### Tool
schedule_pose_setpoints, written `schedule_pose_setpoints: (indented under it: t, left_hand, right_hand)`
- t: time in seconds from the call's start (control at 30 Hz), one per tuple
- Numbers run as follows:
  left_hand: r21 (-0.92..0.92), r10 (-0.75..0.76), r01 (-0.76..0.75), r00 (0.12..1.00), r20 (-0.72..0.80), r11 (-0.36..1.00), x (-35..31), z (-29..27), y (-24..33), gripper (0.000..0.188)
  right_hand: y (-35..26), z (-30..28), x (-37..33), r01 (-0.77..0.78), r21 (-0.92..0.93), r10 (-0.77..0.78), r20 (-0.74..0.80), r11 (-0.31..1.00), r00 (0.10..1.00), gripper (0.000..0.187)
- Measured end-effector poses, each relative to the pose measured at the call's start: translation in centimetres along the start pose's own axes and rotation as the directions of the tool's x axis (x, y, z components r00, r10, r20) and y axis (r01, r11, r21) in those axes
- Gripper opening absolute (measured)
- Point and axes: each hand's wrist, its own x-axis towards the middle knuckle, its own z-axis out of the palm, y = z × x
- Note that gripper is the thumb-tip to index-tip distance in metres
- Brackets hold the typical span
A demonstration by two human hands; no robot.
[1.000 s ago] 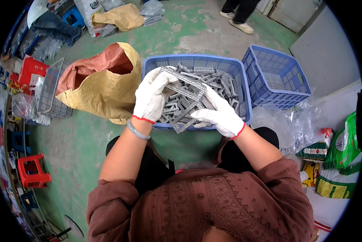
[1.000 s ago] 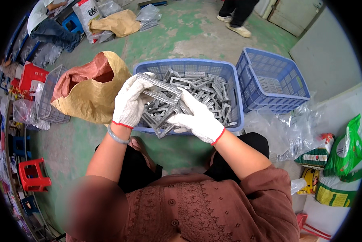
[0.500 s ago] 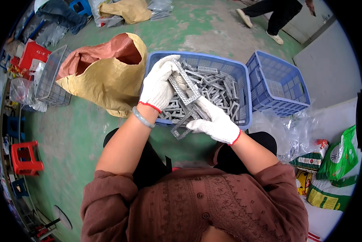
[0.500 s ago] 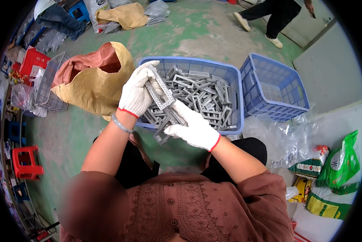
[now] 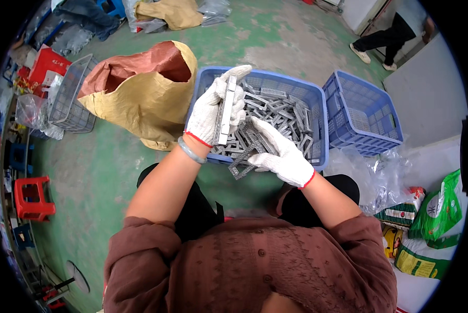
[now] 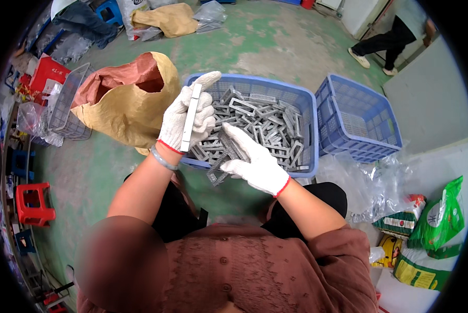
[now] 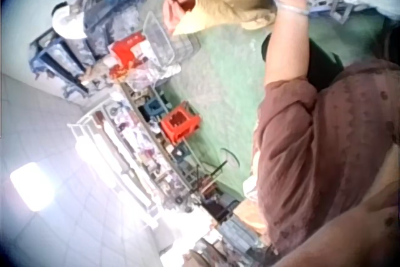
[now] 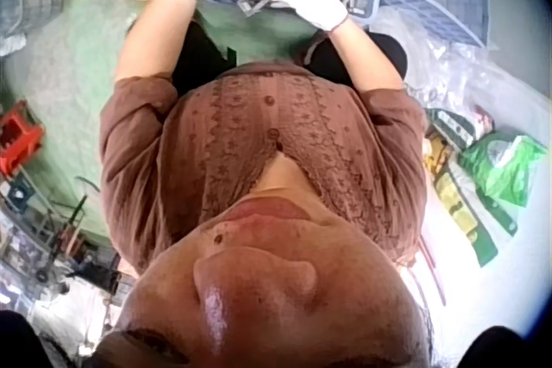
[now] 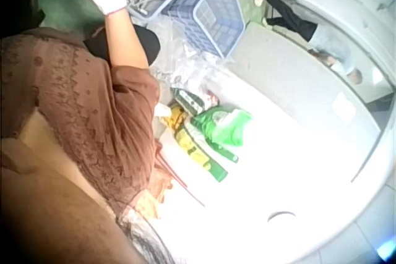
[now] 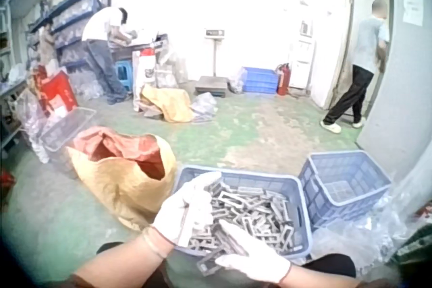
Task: The person sits on the floor and repeatedly picks up small rectangular metal parts from a blue basket. They inspect the parts by turning them over in their gloved hands and then place them back into the basket. The person occasionally reaches into a large paper bag beside the basket.
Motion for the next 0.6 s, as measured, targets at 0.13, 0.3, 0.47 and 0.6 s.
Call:
schedule_pose_setpoints:
  t: [0.13, 0.3, 0.47, 0.6]
  left_hand:
    - [-0.084, 0.006, 0.001, 0.997, 0.083, 0.996, -0.08, -0.11, -0.02, 0.065]
    - [-0.119, 0.004, 0.007, 0.996, 0.084, 0.993, -0.18, 0.15, -0.02, 0.067]
    - [-0.124, 0.001, 0.012, 0.995, 0.104, 0.992, -0.28, 0.41, 0.06, 0.070]
    - [-0.103, 0.005, 0.006, 0.994, 0.105, 0.995, -0.34, 0.30, 0.14, 0.072]
  right_hand:
    - [-0.24, 0.23, -0.11, 0.003, 0.065, -0.003, -0.007, 0.998, 1.000, 0.087]
    - [-0.49, 0.06, -0.05, -0.001, 0.042, 0.002, -0.022, 0.999, 1.000, 0.086]
    - [-0.27, -0.15, 0.00, 0.039, 0.029, -0.039, -0.024, 0.999, 0.999, 0.086]
    - [0.29, -0.54, 0.16, 0.074, 0.033, -0.073, -0.015, 0.997, 0.997, 0.086]
